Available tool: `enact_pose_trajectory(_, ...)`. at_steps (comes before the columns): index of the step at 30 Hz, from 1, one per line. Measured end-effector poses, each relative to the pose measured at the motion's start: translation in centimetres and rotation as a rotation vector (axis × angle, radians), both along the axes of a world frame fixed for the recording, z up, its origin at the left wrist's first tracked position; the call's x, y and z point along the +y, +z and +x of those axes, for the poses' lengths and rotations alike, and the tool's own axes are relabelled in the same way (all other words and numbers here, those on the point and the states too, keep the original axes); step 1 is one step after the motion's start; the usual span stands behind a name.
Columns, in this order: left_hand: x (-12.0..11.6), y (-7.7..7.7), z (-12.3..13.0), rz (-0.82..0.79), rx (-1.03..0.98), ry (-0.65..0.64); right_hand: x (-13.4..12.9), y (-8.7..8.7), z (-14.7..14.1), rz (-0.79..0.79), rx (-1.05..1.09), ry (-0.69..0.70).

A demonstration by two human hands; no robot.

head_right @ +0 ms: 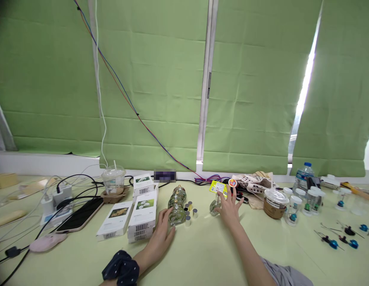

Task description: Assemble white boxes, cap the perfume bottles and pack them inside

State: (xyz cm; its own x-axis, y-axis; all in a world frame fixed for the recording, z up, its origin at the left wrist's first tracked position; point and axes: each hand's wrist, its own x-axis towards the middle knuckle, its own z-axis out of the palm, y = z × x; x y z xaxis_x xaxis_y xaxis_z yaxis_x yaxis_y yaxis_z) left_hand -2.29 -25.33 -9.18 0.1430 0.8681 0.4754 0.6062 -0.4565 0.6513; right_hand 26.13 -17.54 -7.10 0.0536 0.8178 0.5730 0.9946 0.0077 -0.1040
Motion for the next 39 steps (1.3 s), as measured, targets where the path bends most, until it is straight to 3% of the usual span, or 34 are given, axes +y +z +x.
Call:
enact_pose_trajectory(7,0.5,-0.5,-0.2,0.005,-0.098,0.001,-0.2,0.3,-1.6,0.087,0.051,-0.017)
enact_pose_trajectory(9,0.5,-0.6,-0.3,0.005,-0.111,0.005,-0.9,0.6,-2.7,0.13,0.139,0.137)
enact_pose_trajectory(12,0.5,-0.6,-0.3,0.014,-0.122,0.0,-2.5,0.7,-5.0,0.007,0.349,0.557)
enact_pose_trajectory(15,0.4,-0.6,-0.3,0.014,-0.123,-0.021,-4.0,0.3,-7.6,-0.13,0.432,0.719)
enact_pose_trajectory(21,-0.1,-0.3,-0.2,-0.015,-0.109,-0.058,-4.6,-1.0,-10.5,-0.182,0.658,0.717)
enact_pose_trajectory(31,-1.2,0.8,-0.3,-0.144,-0.144,-0.089,-2.2,-1.3,-7.7,-0.299,1.372,0.537)
enact_pose_trajectory(35,-1.5,1.1,-0.2,-0.19,-0.133,-0.106,-1.9,-1.2,-7.2,-0.297,1.392,0.456)
enact_pose_trajectory(39,-1.2,0.7,-0.3,-0.157,-0.142,-0.124,-2.2,-1.2,-7.1,-0.205,1.199,0.394)
